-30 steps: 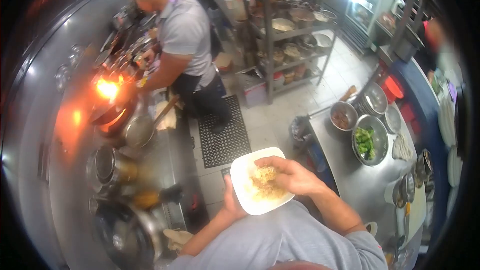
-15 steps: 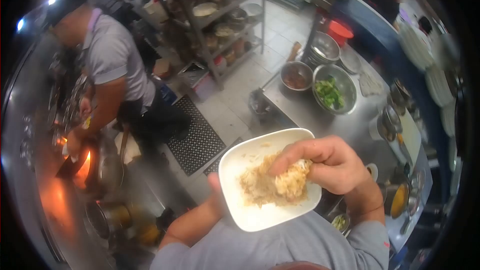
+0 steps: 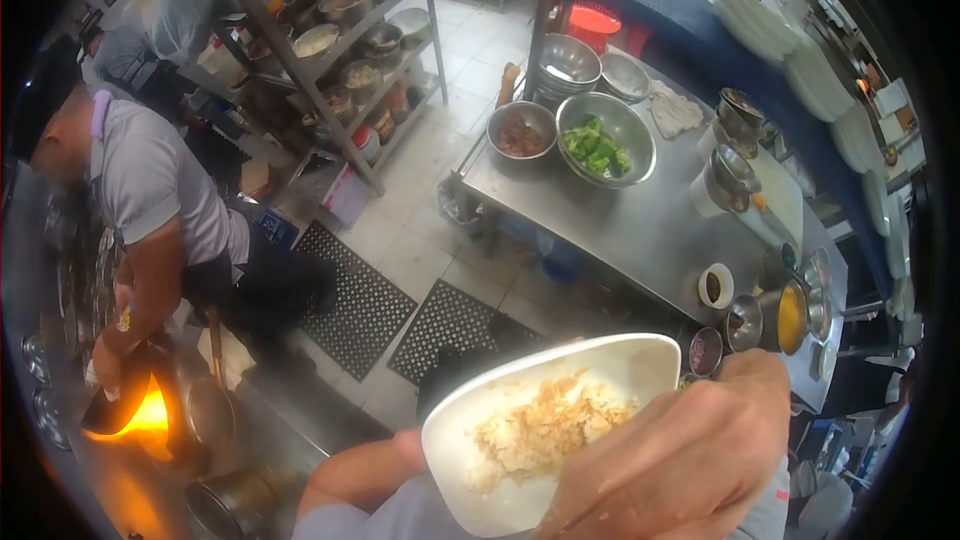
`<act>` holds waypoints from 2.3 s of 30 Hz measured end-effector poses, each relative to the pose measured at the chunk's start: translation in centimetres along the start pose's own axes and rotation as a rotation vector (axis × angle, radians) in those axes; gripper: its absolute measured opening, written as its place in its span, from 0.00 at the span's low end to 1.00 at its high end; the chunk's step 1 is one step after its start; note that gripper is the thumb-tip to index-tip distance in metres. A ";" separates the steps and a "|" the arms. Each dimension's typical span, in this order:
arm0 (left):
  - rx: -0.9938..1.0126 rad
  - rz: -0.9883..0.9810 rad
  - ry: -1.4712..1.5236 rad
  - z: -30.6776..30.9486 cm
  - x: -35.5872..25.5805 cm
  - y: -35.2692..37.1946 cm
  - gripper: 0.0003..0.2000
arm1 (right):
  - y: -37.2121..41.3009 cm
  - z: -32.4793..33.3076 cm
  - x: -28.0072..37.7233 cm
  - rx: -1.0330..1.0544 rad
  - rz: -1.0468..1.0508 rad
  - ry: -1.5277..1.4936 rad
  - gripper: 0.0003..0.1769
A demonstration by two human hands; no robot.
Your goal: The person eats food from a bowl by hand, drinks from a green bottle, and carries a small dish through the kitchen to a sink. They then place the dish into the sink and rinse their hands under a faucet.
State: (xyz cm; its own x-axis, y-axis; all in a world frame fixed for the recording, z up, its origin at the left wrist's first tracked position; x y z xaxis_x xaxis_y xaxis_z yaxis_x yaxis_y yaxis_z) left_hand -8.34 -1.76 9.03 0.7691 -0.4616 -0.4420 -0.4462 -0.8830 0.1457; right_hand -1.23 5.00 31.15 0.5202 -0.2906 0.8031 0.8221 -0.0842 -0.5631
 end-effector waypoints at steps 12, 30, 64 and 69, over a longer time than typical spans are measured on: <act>-0.046 0.034 -0.023 -0.6 -0.4 1.1 0.63 | 1.2 0.5 0.5 0.062 -0.188 0.654 0.21; -0.101 -0.036 -0.047 0.2 -1.0 0.0 0.62 | 0.8 -3.2 0.0 0.056 0.100 0.903 0.18; -0.106 -0.091 0.013 2.0 0.1 -1.1 0.58 | 8.6 0.3 -7.5 -0.196 -0.627 0.738 0.23; -0.121 -0.084 0.059 2.9 0.9 -1.0 0.58 | 9.6 0.5 -7.5 -0.229 -0.527 0.830 0.21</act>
State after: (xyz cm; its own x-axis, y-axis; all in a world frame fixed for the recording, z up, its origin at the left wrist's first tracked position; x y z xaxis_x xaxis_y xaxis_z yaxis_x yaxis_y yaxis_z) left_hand -8.54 -0.98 5.95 0.8284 -0.3867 -0.4052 -0.3236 -0.9209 0.2174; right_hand 2.85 6.86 19.85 -0.2933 -0.7279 0.6198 0.7915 -0.5485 -0.2696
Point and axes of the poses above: each hand's wrist, its own y-axis away from the middle knuckle, its own z-axis out of the back of the hand, x = y × z, the point moved 8 cm from there along -y, towards the middle knuckle, and after that the axes turned 9 degrees about y, right-handed, at the moved point
